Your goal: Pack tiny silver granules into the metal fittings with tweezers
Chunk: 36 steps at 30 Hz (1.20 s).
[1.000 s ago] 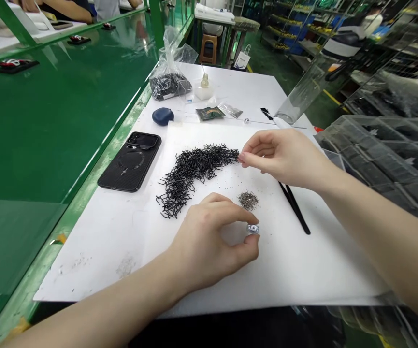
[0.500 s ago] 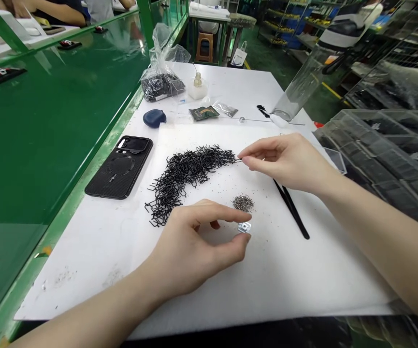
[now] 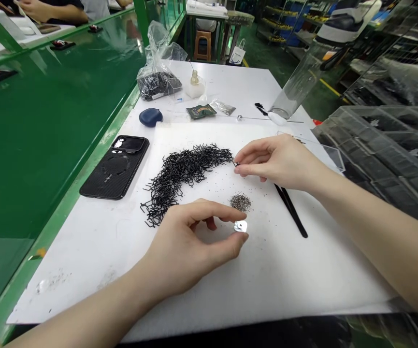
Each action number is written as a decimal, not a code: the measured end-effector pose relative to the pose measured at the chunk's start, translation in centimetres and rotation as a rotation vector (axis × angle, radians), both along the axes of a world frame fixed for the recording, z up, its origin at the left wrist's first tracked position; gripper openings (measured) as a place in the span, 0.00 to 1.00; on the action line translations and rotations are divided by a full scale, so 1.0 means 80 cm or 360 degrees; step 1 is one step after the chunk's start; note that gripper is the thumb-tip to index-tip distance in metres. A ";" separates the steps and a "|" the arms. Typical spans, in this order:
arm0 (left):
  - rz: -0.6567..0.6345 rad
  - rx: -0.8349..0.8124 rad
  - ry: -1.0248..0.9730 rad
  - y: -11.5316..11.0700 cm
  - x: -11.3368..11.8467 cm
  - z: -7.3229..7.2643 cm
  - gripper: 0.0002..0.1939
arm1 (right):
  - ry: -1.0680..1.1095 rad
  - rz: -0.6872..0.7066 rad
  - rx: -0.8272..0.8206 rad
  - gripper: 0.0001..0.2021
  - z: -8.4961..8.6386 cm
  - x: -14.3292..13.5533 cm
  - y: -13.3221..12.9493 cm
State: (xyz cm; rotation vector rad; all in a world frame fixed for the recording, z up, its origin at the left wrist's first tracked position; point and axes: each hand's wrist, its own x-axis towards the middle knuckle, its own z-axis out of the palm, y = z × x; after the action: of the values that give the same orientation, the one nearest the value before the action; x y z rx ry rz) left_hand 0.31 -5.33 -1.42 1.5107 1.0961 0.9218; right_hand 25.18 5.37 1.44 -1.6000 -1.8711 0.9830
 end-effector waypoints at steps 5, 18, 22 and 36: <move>-0.0003 -0.0070 -0.0008 -0.001 0.000 0.005 0.07 | 0.0008 -0.0062 0.0041 0.13 0.005 -0.003 0.000; -0.0004 -0.0087 -0.0051 0.002 -0.001 0.003 0.06 | 0.0226 -0.0041 0.0250 0.08 0.008 0.003 -0.003; 0.0020 -0.0126 -0.0146 0.002 -0.003 0.008 0.06 | 0.0443 0.0053 0.0283 0.04 0.010 0.011 -0.039; -0.0076 -0.0727 -0.0644 0.012 -0.005 0.010 0.18 | 0.0853 0.0064 0.0441 0.17 -0.021 0.001 -0.096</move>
State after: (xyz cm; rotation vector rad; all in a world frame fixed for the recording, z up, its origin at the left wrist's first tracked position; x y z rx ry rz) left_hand -0.05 -4.35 -0.59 0.9230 0.8913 0.8282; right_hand 25.28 -2.34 -0.22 -1.0157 -1.5830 0.9959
